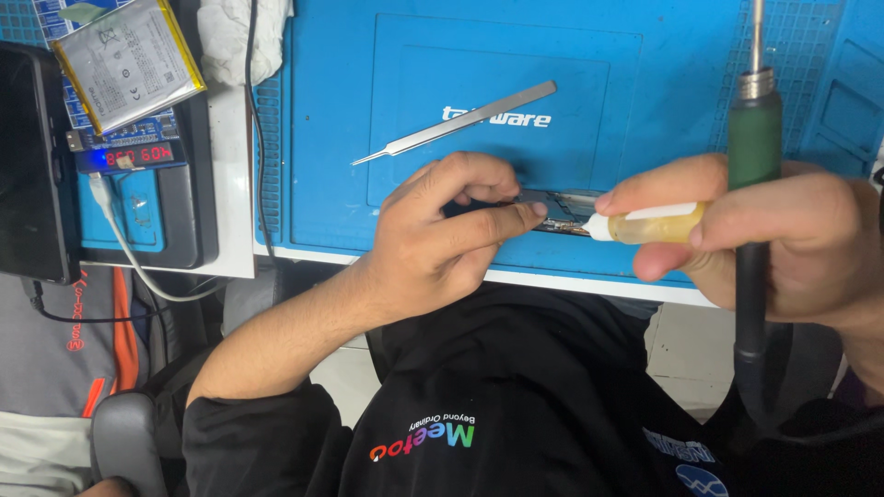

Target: The person solders components on a disassembled smartphone motherboard with a soldering iron, holding the board steady with one hand. They use tweezers to work on the board, reposition the phone frame, and apply liquid flux from a bottle onto the board while continuing to solder.

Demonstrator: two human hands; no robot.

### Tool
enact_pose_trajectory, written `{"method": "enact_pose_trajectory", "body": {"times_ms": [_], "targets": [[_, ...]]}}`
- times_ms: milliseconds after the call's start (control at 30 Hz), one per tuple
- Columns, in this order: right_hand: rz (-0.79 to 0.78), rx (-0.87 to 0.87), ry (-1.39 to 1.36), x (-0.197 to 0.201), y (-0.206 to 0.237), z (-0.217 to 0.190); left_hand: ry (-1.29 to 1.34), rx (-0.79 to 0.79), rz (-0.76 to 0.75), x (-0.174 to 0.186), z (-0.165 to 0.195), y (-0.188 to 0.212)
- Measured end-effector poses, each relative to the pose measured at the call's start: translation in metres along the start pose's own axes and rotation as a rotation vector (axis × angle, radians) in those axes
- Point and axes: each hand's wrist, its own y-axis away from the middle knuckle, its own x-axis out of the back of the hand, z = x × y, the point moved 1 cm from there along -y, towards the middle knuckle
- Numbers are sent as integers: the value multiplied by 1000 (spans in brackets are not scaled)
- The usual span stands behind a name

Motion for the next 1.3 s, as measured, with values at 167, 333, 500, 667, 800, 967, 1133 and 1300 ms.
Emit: {"method": "enact_pose_trajectory", "body": {"times_ms": [167,333,500,667,800,967,1133,1300], "targets": [[-47,79,-6,2,-2,3,0,-9,4,-1,-1,0],[-73,92,16,4,-3,3,4,-4,4,0,0,0],[-70,72,22,5,-3,-2,3,1,0,0,1,0],[-77,82,31,6,-5,-3,10,4,2,1,1,0],[-69,65,34,5,-4,-3,1,-5,-1,0,0,0],[-70,58,15,5,-3,-3,-10,-2,5,-1,0,0],[-71,50,1,6,-3,-4,3,-6,7,-1,0,-1],[-74,37,-10,6,2,0,7,-3,3,-1,1,-1]]}}
